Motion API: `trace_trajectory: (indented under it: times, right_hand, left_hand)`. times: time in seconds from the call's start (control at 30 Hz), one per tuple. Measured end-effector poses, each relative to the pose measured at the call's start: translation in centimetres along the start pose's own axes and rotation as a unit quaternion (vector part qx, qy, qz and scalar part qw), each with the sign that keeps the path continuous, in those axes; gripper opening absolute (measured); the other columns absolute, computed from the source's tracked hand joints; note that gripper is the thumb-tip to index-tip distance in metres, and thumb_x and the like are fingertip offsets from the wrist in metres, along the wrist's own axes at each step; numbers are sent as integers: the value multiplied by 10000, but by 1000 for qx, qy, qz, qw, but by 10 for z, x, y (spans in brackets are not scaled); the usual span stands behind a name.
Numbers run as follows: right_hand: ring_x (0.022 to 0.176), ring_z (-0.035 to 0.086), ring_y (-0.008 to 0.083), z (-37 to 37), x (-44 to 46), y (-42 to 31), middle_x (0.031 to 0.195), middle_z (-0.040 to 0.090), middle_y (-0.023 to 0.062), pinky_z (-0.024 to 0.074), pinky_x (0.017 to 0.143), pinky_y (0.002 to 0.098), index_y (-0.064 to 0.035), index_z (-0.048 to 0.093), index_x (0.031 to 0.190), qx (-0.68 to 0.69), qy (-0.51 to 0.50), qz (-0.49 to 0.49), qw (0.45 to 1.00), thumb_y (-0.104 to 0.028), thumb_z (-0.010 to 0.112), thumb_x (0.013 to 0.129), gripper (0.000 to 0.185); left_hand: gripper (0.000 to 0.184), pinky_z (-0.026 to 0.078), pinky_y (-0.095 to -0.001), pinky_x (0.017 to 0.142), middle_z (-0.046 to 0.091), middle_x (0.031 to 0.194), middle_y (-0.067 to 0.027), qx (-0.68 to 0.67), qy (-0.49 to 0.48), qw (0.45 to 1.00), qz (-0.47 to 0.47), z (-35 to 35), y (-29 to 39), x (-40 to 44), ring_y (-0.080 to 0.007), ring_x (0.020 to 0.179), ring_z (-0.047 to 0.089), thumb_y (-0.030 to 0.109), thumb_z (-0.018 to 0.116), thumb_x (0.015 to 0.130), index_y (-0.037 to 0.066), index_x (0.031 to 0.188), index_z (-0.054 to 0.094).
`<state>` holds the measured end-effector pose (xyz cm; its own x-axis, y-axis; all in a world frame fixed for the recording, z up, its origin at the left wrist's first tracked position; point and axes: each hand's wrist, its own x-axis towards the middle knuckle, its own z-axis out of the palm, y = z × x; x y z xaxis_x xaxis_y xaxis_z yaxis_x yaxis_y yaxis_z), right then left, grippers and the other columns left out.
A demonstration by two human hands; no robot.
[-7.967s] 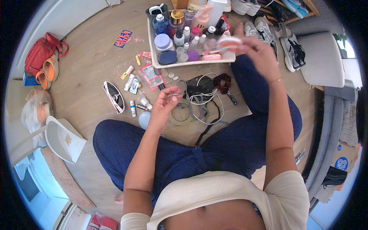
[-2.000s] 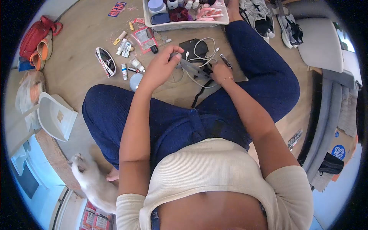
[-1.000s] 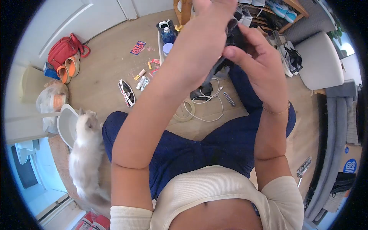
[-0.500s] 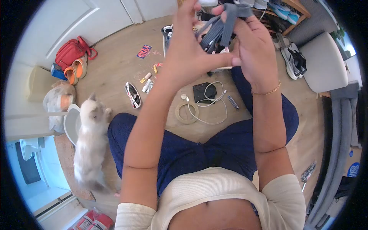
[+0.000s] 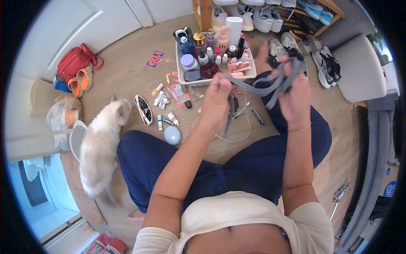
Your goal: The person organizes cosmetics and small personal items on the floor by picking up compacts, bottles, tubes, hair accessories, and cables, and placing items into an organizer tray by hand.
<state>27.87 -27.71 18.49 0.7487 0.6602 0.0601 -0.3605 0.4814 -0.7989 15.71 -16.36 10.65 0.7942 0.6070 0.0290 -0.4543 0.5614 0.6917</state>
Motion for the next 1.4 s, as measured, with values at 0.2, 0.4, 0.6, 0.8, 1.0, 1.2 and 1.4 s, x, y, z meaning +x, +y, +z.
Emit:
trace_trajectory:
  times: [0.2, 0.4, 0.6, 0.8, 1.0, 1.2, 1.4]
  right_hand:
    - [1045, 495, 327, 4, -9, 58, 1081, 498, 198, 400, 887, 345, 29, 438, 1160, -540, -109, -126, 825, -15, 549, 776, 402]
    - [1033, 479, 325, 8, -8, 74, 1063, 536, 143, 361, 841, 406, -48, 495, 1073, -655, -48, -198, 727, -9, 586, 699, 388]
    - [997, 533, 289, -5, -3, 64, 1029, 582, 127, 401, 845, 388, -35, 487, 1151, -637, -131, -190, 736, -64, 652, 702, 479]
    - [1187, 426, 172, -16, 6, 73, 1249, 484, 101, 331, 995, 305, -22, 364, 1329, -243, -70, -17, 967, -177, 574, 880, 520]
    - [1302, 313, 236, -7, 1, 99, 1405, 329, 137, 250, 1047, 314, -32, 236, 1402, -357, -191, -28, 914, -197, 478, 930, 556]
    - [1221, 377, 385, 12, -13, 90, 1351, 357, 229, 336, 989, 392, -26, 260, 1379, -535, -82, 32, 840, -53, 495, 846, 583]
    - [1089, 472, 380, -18, 27, 75, 1205, 470, 235, 378, 937, 383, -33, 454, 1246, -577, -66, -185, 793, 12, 511, 776, 476]
  left_hand:
    - [396, 410, -370, 922, 514, 1160, -85, -21, -2, 1000, 12, 17, -2, 19, -195, 1080, 503, 408, 442, 922, 86, 1149, 395]
    - [666, 403, -346, 932, 444, 1248, -111, 53, -30, 994, 96, 18, -16, 17, -174, 1120, 457, 263, 707, 786, 79, 1240, 256]
    - [296, 483, -296, 808, 609, 1011, -105, 12, 114, 993, 0, 12, -9, 29, -169, 893, 595, 58, 664, 797, 33, 1044, 504]
    - [223, 498, -288, 731, 611, 895, -54, -26, 144, 989, -2, 1, 10, 39, -148, 810, 591, 40, 607, 823, 61, 1025, 517]
    - [290, 487, -282, 757, 590, 913, -23, -43, 117, 992, -15, 10, 9, 34, -127, 838, 582, 66, 612, 823, 75, 1095, 513]
    - [355, 355, -312, 960, 508, 1171, -58, -11, 69, 997, -42, 14, -7, 32, -155, 1100, 466, 160, 512, 906, 63, 1235, 421]
    - [475, 331, -325, 989, 456, 1266, -67, 38, 13, 998, -51, 36, -21, 43, -173, 1144, 441, 219, 492, 911, 92, 1331, 313]
